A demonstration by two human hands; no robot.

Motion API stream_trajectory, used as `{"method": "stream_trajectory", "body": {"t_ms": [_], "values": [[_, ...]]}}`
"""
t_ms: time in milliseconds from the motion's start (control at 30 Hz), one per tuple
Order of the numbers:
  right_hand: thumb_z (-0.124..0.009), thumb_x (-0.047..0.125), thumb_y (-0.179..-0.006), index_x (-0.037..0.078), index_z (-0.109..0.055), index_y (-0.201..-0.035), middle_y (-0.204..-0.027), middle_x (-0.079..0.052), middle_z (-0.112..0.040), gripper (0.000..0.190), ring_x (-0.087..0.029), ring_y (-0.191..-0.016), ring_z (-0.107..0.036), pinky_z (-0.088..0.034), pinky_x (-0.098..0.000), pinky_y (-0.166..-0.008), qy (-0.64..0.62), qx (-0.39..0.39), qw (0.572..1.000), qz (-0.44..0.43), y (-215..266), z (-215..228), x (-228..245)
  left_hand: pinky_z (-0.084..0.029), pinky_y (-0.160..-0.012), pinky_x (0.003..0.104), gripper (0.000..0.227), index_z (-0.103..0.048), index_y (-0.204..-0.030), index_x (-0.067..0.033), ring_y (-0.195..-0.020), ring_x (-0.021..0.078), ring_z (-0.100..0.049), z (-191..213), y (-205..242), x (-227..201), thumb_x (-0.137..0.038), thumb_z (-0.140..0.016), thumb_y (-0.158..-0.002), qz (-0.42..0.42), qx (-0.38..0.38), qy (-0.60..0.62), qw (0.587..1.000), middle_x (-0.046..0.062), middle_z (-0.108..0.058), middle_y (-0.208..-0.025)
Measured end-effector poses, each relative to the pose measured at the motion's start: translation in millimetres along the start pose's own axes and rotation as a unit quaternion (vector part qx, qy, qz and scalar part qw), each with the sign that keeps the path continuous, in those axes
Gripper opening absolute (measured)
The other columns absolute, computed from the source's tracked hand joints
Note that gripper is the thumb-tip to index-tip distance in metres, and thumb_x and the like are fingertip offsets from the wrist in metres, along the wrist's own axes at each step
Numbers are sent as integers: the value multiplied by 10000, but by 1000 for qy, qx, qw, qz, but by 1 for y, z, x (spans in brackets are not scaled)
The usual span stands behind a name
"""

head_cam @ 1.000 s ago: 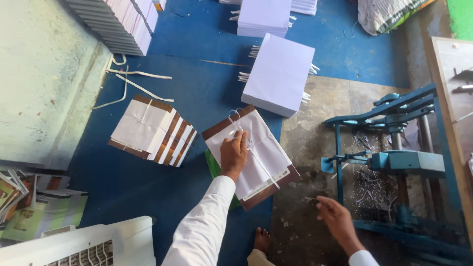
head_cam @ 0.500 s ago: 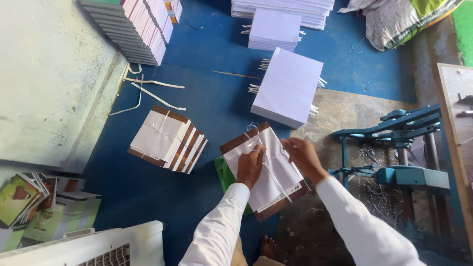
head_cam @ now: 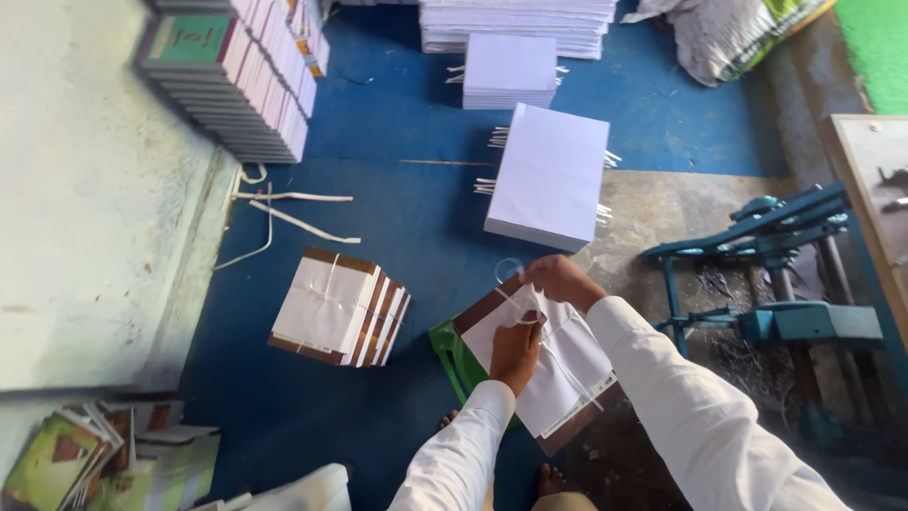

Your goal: The person stacks notebooks, places a white sheet on top, writes on it with a pen, then wraps and ties a string around the stack to secure it.

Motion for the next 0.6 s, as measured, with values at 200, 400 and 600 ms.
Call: {"method": "stream_trajectory", "body": {"t_ms": [200,400,600], "values": [[-457,220,-1031,42,-585,-952,-849,-65,-726,233,-153,-623,-591,-545,-345,-618,-370,-192,906,68,58,76,-8,-505,-718,494,216,-675,-1032,-130,-712,424,-673,0,2,-1,-283,-524,-1053,-36,-51,25,998,160,-753,-858],[-469,234,-1090,83,-532,-956,-802,-67,-601,211,-170,-634,-580,-509,-335,-590,-415,-262,850,193,160,130,-16,-546,-701,524,235,-644,-1054,-155,-796,426,-709,1,-7,-2,-341,-502,-1072,30,8,58,998,176,-736,-817],[-458,144,-1100,147,-473,-915,-756,-15,-540,186,-128,-608,-513,-496,-331,-580,-456,-329,778,279,228,157,-20,-530,-685,556,227,-619,-1071,-170,-813,450,-695,-4,-13,-1,-353,-484,-1067,42,10,23,999,198,-738,-846]]}}
Point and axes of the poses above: each hand's wrist, its own y-axis away from the middle knuckle, its own z-axis out of the back of the hand, x = y × z, the point moved 3 cm from there along -y, towards the middle knuckle
